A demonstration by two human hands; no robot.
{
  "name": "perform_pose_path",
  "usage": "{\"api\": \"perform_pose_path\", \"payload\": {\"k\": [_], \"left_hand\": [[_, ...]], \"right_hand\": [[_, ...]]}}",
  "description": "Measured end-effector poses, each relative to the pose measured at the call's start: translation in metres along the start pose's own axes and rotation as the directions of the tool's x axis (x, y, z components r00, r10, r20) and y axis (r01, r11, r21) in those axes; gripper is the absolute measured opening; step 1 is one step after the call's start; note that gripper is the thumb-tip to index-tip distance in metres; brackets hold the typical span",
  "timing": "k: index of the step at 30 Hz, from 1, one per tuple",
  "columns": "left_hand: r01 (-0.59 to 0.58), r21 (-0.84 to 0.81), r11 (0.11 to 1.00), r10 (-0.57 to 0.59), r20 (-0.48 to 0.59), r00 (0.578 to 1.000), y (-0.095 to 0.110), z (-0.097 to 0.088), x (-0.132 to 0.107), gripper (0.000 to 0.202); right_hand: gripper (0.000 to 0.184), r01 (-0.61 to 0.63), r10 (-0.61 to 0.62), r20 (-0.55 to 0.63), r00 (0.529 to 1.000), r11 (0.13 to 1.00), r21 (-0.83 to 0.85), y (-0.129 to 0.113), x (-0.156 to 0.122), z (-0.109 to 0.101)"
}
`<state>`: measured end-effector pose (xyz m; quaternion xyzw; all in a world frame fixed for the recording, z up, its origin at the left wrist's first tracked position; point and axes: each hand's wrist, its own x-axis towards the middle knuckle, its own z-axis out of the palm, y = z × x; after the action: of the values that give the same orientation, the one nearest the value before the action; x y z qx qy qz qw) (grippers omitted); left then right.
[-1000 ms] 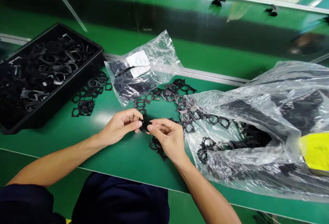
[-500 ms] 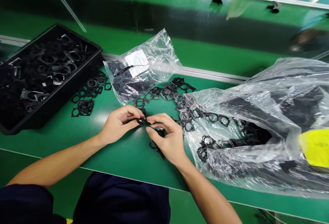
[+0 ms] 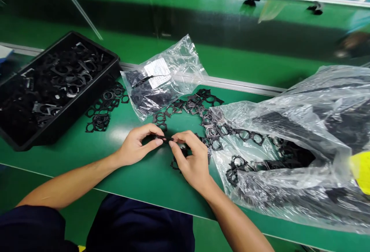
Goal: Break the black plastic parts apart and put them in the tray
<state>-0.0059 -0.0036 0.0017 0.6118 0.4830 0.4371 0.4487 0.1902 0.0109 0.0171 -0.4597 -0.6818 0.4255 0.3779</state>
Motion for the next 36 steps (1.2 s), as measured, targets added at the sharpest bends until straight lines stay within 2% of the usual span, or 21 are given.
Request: {"api": "perform_pose_path", "payload": {"k": [5, 10, 13, 14, 15, 16, 17, 20, 22, 23, 24, 25, 26, 27, 29, 30, 31, 32, 33, 35, 36], "left_hand": [[-0.052, 0.054, 0.997, 0.052, 0.005, 0.999, 0.006, -0.002, 0.005, 0.014], [0.017, 0.060, 0.998, -0.021, 0.069, 0.997, 0.013, -0.009, 0.013, 0.012], [0.006, 0.216, 0.976, -0.014, 0.036, 0.999, 0.023, -0.025, 0.014, 0.009], [-0.024, 0.324, 0.946, 0.038, -0.035, 0.999, 0.027, -0.035, 0.013, 0.011], [-0.068, 0.437, 0.897, 0.145, -0.146, 0.979, 0.031, -0.050, 0.011, 0.009], [-0.069, 0.560, 0.826, 0.253, -0.260, 0.932, 0.034, -0.068, 0.007, 0.008], [-0.011, 0.671, 0.741, 0.339, -0.360, 0.869, 0.035, -0.089, 0.003, 0.009], [0.094, 0.707, 0.701, 0.413, -0.509, 0.755, 0.025, -0.169, -0.013, 0.016], [0.294, 0.793, 0.534, 0.483, -0.571, 0.664, 0.010, -0.219, -0.024, 0.018], [0.363, 0.819, 0.446, 0.505, -0.564, 0.653, 0.003, -0.238, -0.028, 0.016], [0.386, 0.844, 0.372, 0.521, -0.534, 0.666, -0.003, -0.251, -0.031, 0.013], [0.369, 0.876, 0.311, 0.549, -0.482, 0.682, -0.006, -0.255, -0.034, 0.016], [0.346, 0.899, 0.269, 0.617, -0.437, 0.654, -0.007, -0.252, -0.036, 0.020], [0.316, 0.916, 0.246, 0.667, -0.397, 0.630, -0.006, -0.241, -0.037, 0.023], [0.196, 0.948, 0.253, 0.675, -0.317, 0.666, 0.000, -0.199, -0.036, 0.017], [0.086, 0.950, 0.299, 0.617, -0.261, 0.742, 0.003, -0.172, -0.034, 0.013], [-0.057, 0.923, 0.380, 0.516, -0.160, 0.841, 0.005, -0.144, -0.031, 0.012], [-0.172, 0.867, 0.468, 0.425, -0.050, 0.904, 0.006, -0.117, -0.026, 0.015], [-0.250, 0.813, 0.526, 0.349, 0.062, 0.935, 0.005, -0.093, -0.021, 0.020], [-0.340, 0.757, 0.558, 0.260, 0.229, 0.938, 0.001, -0.054, -0.009, 0.025], [-0.335, 0.755, 0.564, 0.208, 0.262, 0.942, -0.002, -0.042, -0.004, 0.026]], "right_hand": [[0.016, -0.088, 0.082, 0.048, 0.995, 0.984, 0.152, -0.001, 0.005, -0.001], [0.017, -0.067, 0.049, 0.097, 0.994, 0.980, 0.190, 0.003, 0.011, 0.000], [0.016, -0.017, 0.008, 0.066, 0.998, 0.990, 0.137, 0.008, 0.013, 0.003], [0.016, -0.004, -0.001, 0.048, 0.999, 0.993, 0.116, 0.010, 0.013, 0.003], [0.018, 0.004, -0.008, 0.040, 0.999, 0.995, 0.103, 0.011, 0.013, 0.003], [0.019, -0.002, -0.001, 0.038, 0.999, 0.996, 0.092, 0.012, 0.013, 0.003], [0.020, -0.010, 0.008, 0.031, 0.999, 0.997, 0.082, 0.012, 0.012, 0.002], [0.020, 0.033, -0.033, 0.020, 0.999, 0.999, 0.009, 0.014, 0.011, 0.000], [0.020, 0.095, -0.092, 0.050, 0.995, 0.994, -0.060, 0.015, 0.009, 0.000], [0.019, 0.133, -0.126, 0.074, 0.989, 0.986, -0.099, 0.016, 0.009, 0.000], [0.019, 0.175, -0.161, 0.101, 0.982, 0.973, -0.148, 0.017, 0.008, 0.001], [0.021, 0.217, -0.191, 0.139, 0.972, 0.955, -0.204, 0.018, 0.007, 0.002], [0.023, 0.257, -0.214, 0.178, 0.960, 0.930, -0.265, 0.018, 0.006, 0.004], [0.026, 0.295, -0.231, 0.222, 0.947, 0.900, -0.322, 0.018, 0.005, 0.005], [0.028, 0.365, -0.248, 0.309, 0.918, 0.835, -0.412, 0.018, 0.003, 0.007], [0.027, 0.393, -0.252, 0.346, 0.904, 0.809, -0.436, 0.018, 0.002, 0.008], [0.026, 0.414, -0.256, 0.373, 0.892, 0.793, -0.447, 0.018, 0.002, 0.009], [0.024, 0.427, -0.258, 0.391, 0.884, 0.786, -0.447, 0.017, 0.001, 0.009], [0.022, 0.431, -0.260, 0.398, 0.880, 0.788, -0.439, 0.017, 0.001, 0.010], [0.020, 0.419, -0.262, 0.384, 0.886, 0.807, -0.416, 0.018, 0.001, 0.011], [0.019, 0.408, -0.261, 0.370, 0.892, 0.817, -0.407, 0.019, 0.001, 0.011]]}}
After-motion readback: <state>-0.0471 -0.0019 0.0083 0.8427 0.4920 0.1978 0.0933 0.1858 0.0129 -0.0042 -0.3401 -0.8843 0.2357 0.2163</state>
